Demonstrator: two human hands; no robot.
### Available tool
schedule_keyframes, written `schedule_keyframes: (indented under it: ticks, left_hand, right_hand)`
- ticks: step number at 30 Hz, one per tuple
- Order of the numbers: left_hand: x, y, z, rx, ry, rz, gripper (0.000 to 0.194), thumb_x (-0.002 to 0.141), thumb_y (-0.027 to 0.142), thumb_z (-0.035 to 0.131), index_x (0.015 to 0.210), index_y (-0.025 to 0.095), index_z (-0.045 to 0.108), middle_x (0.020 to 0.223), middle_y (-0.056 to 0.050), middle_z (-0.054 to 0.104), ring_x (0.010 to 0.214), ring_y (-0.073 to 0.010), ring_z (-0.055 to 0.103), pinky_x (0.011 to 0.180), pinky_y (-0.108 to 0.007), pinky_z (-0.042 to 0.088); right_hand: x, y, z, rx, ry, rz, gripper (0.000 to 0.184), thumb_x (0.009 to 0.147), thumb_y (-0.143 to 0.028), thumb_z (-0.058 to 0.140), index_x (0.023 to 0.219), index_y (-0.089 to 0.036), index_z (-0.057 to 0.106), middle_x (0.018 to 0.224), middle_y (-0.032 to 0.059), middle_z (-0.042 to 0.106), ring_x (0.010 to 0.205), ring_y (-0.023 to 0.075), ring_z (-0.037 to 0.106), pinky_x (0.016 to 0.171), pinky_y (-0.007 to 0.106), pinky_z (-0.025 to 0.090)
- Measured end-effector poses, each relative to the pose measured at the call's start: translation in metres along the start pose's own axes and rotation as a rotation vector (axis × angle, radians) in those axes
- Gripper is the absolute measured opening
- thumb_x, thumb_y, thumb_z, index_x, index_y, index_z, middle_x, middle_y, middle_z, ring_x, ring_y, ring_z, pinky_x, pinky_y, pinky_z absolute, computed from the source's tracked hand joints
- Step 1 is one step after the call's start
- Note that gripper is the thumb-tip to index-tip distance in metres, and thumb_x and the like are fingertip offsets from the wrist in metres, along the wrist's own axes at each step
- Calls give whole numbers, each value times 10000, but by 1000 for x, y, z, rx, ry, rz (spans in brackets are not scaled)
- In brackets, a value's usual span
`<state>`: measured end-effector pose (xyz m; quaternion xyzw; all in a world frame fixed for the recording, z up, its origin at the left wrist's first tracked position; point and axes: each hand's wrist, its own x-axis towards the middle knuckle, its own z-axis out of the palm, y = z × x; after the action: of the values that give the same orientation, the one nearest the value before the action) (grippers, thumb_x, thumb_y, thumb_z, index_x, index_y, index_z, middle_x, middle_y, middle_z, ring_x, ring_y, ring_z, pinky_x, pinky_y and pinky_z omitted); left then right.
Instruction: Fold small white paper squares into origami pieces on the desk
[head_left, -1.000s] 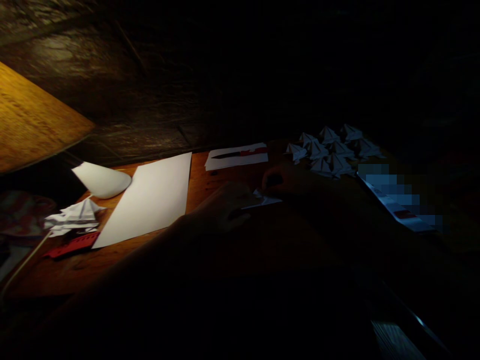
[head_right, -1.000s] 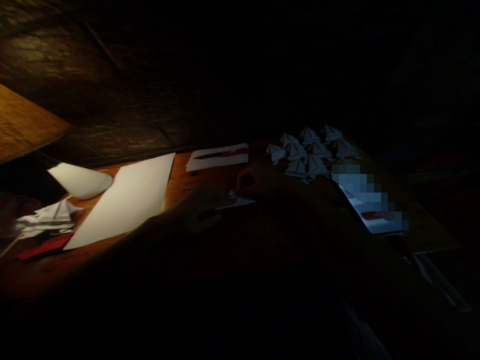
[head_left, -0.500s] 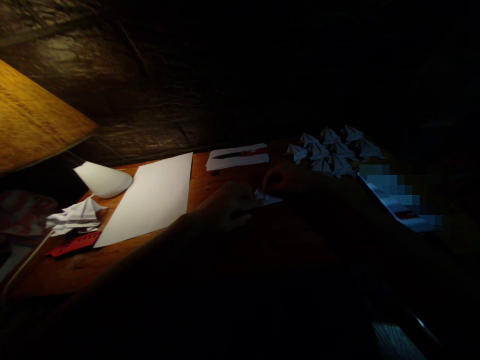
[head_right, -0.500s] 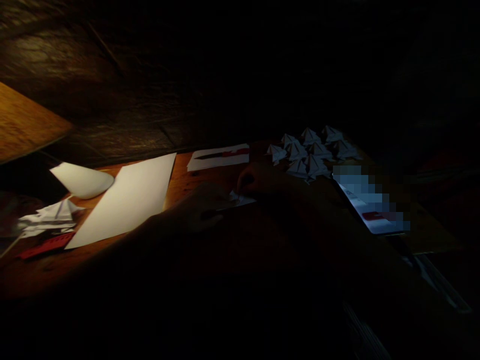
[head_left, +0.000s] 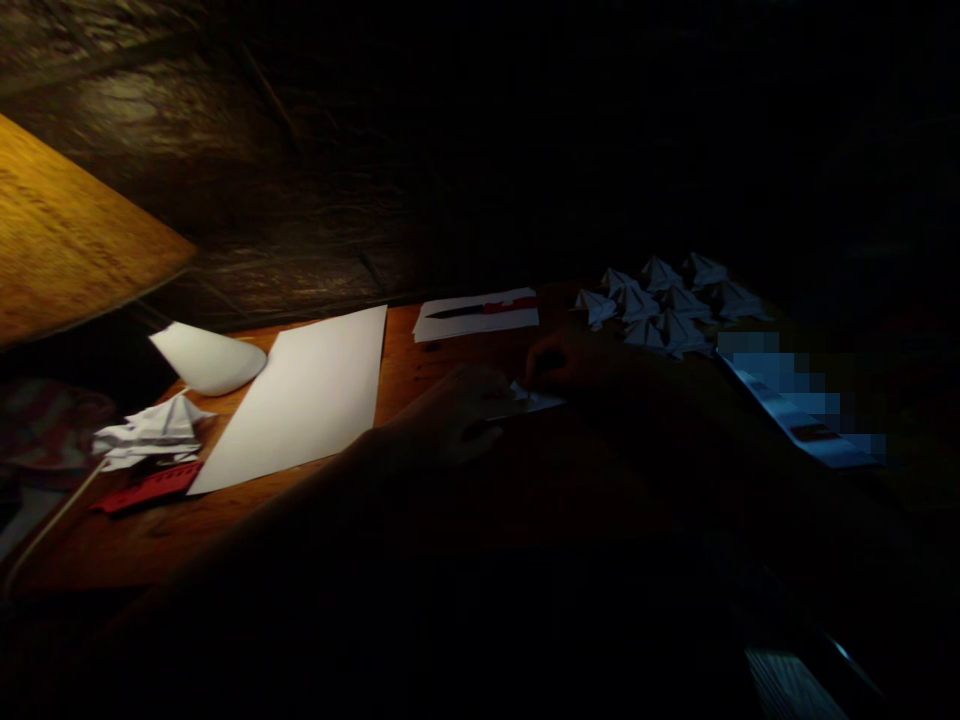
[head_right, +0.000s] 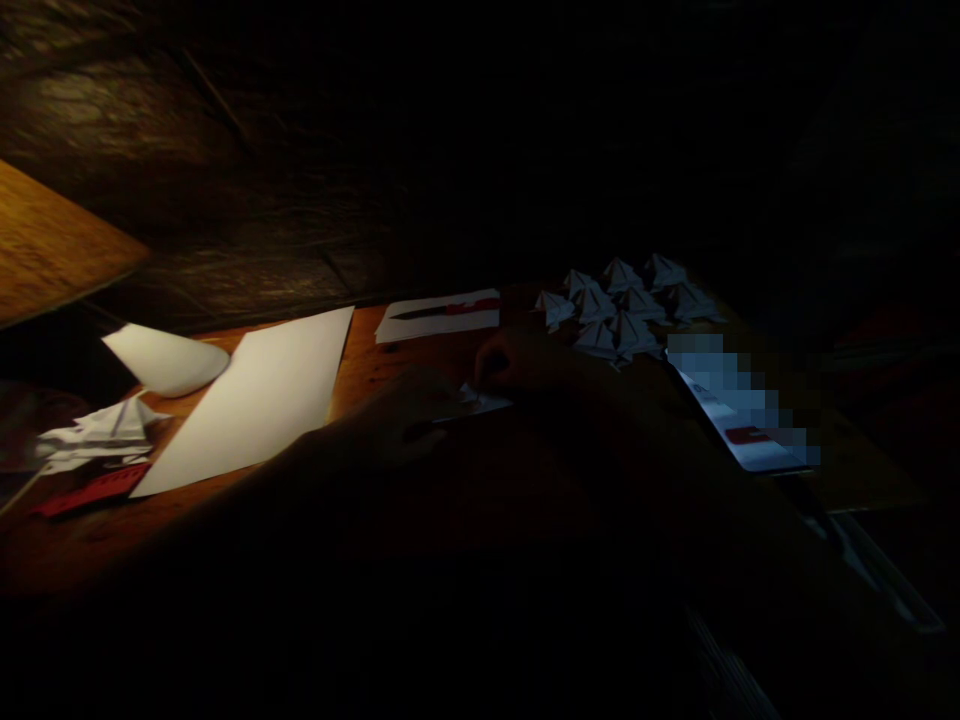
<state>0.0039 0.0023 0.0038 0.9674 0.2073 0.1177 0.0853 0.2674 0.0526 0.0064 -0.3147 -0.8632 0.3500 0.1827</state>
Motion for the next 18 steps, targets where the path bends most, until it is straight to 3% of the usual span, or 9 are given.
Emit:
schedule_keyframes:
  ticks: [5,10,14,18]
  left_hand:
    - [3,5,-6,-49,-78,-78,525,918,217,582,1441,260,568,1300,-91,578,1210,-277,491,1086,-508,419]
    - [5,9,-10,-52,-92,-98,493,916,192,567,1407,219,590,1297,-87,571,1211,-259,467,1095,-494,402]
    - [5,9,-10,-58,-97,-98,481,912,203,575,1392,226,604,1299,-83,567,1220,-260,463,1094,-487,402]
    - [4,7,-9,-63,-93,-98,513,905,198,593,1415,251,589,1316,-74,567,1234,-267,456,1112,-510,388]
  right_hand:
    - [0,-2,0,-54,-2,27,94,836,-197,695,879,-169,774,956,65,788,861,196,715,800,311,502]
    - [0,-10,4,-129,14,78,128,846,-183,684,939,-161,768,1018,71,782,898,198,698,787,302,470]
    - [-1,-17,7,-185,50,126,146,835,-280,742,926,-168,766,968,64,772,865,200,684,726,289,433]
    - [-1,-18,9,-160,68,134,124,814,-238,749,910,-160,749,955,67,763,839,186,671,704,278,436]
